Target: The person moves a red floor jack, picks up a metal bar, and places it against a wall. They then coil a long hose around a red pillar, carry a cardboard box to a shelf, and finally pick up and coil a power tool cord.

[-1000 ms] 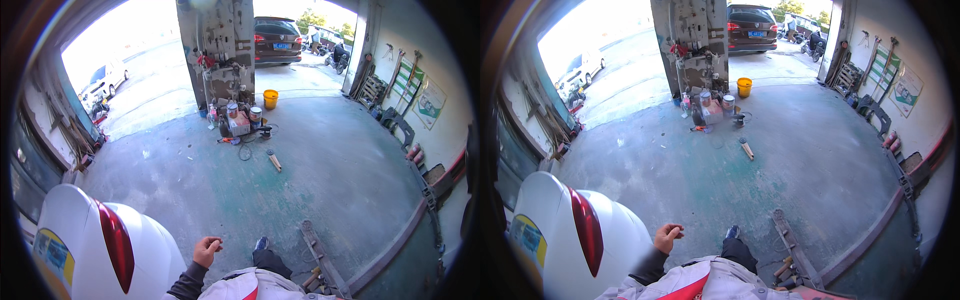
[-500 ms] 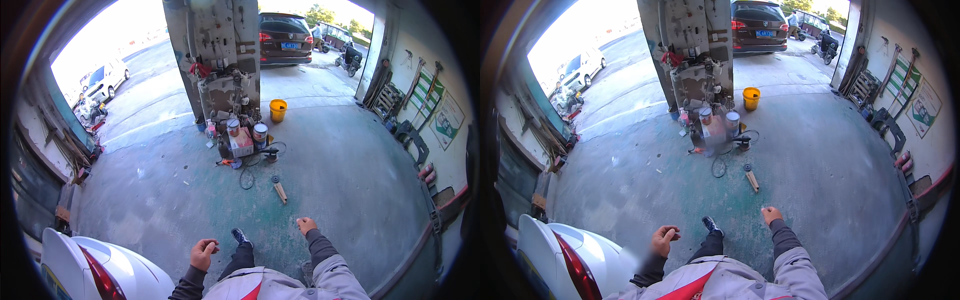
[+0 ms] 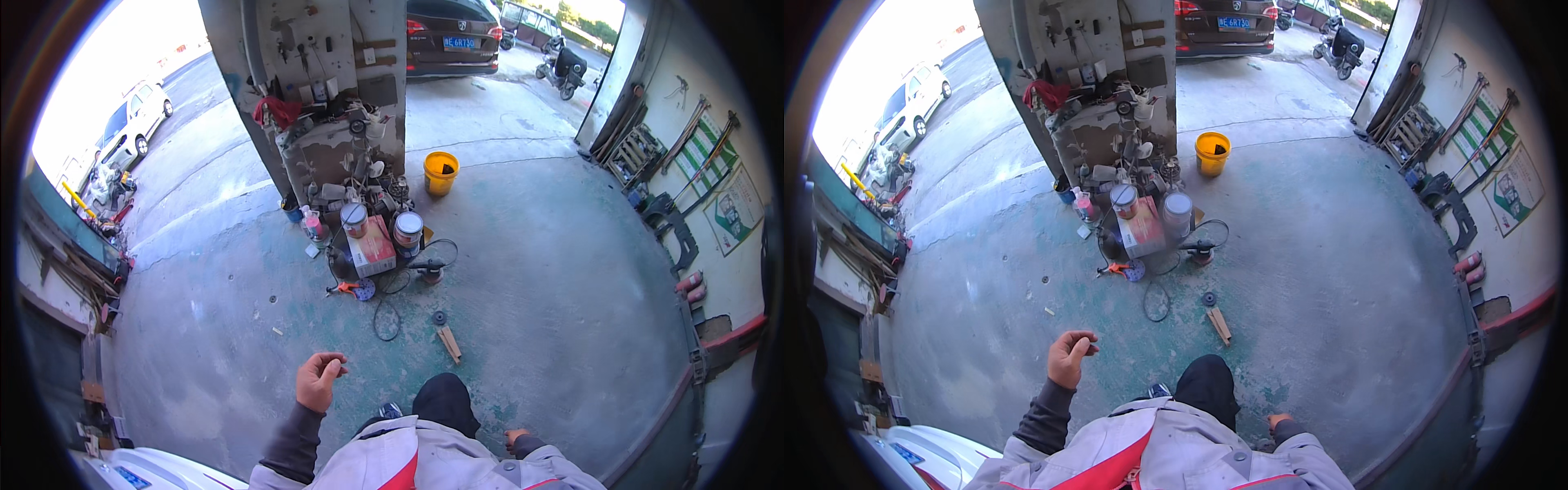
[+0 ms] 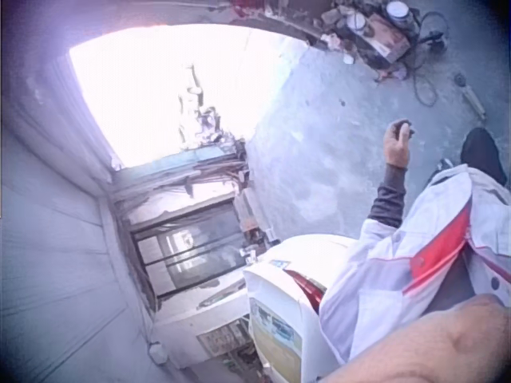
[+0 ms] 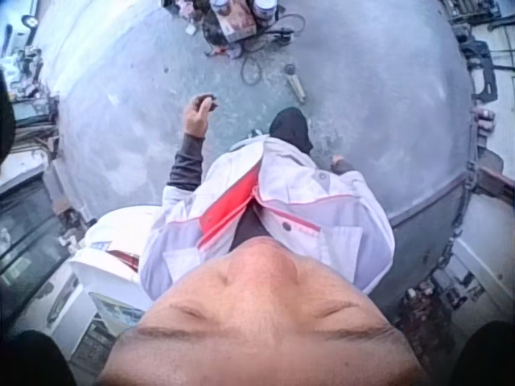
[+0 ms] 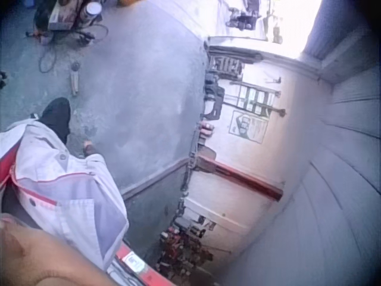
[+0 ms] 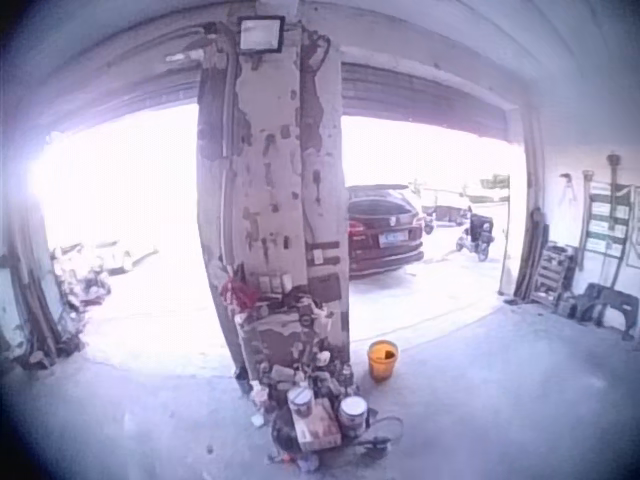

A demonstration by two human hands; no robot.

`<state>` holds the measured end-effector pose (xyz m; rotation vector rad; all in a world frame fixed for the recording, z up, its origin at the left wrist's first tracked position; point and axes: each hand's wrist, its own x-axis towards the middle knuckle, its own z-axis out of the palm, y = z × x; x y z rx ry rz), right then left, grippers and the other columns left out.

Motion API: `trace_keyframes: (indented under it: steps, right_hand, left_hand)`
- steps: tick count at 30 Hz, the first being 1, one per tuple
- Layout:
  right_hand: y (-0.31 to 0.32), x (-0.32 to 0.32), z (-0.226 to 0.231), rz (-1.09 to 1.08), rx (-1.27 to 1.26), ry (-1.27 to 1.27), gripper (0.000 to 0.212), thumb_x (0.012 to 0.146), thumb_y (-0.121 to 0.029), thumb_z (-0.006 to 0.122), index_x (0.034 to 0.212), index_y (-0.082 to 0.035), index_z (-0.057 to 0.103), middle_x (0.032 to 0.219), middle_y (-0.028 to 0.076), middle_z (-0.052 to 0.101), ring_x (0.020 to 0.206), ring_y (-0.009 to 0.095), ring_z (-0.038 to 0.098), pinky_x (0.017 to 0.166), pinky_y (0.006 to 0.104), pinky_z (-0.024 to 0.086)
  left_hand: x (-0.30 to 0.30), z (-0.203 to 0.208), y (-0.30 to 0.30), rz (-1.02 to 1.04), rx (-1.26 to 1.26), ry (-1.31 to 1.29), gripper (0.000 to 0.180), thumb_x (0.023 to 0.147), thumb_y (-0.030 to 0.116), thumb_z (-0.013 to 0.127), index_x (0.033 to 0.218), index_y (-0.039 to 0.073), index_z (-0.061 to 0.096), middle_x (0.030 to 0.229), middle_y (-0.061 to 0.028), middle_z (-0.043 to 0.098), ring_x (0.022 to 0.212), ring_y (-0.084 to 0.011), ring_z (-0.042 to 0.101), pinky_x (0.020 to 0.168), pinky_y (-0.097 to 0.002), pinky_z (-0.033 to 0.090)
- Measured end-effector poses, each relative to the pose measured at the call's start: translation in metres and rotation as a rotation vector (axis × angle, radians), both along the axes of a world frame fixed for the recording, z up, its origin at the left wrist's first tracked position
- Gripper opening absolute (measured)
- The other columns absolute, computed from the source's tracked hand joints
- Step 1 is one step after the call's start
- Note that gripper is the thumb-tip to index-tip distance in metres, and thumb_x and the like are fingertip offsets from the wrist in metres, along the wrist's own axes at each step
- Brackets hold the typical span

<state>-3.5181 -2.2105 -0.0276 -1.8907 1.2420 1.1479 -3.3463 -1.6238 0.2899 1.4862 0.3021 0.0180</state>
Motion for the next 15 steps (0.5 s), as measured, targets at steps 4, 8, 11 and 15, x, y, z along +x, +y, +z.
trace_keyframes:
  steps: [4,8,11,15]
  right_hand:
    - [0.032,0.125,-0.027,0.159,-0.058,0.015,0.039,0.09,-0.04,0.067,0.083,-0.002,0.072,0.072,0.015,0.068,0.062,0.026,0.067,0.053,0.0417,0.052]
    - [0.092,0.319,-0.071,0.605,-0.039,-0.092,0.047,0.084,-0.048,0.067,0.085,-0.002,0.075,0.083,0.019,0.073,0.082,0.033,0.071,0.076,0.044,0.055]
    - [0.152,0.484,-0.097,0.804,0.034,-0.104,0.059,0.085,-0.051,0.063,0.113,0.001,0.07,0.114,0.025,0.068,0.111,0.04,0.063,0.097,0.0458,0.049]
    - [0.213,0.669,-0.133,0.753,0.02,-0.298,0.048,0.087,-0.038,0.063,0.118,-0.002,0.066,0.121,0.024,0.065,0.117,0.04,0.06,0.102,0.0464,0.046]
  left_hand:
    - [0.08,-0.015,0.006,0.023,0.066,0.085,0.02,0.098,0.012,0.057,0.108,-0.004,0.063,0.102,-0.0114,0.069,0.085,-0.0174,0.068,0.079,-0.0307,0.055]
    - [0.154,-0.054,0.008,0.17,0.072,0.262,0.02,0.099,0.012,0.057,0.11,-0.004,0.062,0.103,-0.0111,0.068,0.086,-0.0174,0.067,0.081,-0.0309,0.054]
    - [0.212,-0.082,-0.002,0.247,0.119,0.432,0.019,0.098,0.011,0.057,0.109,-0.004,0.062,0.103,-0.0112,0.068,0.086,-0.0174,0.067,0.081,-0.0312,0.054]
    - [0.276,-0.125,-0.034,0.16,0.19,0.665,0.021,0.098,0.011,0.058,0.11,-0.005,0.062,0.103,-0.0134,0.069,0.088,-0.02,0.069,0.081,-0.0324,0.055]
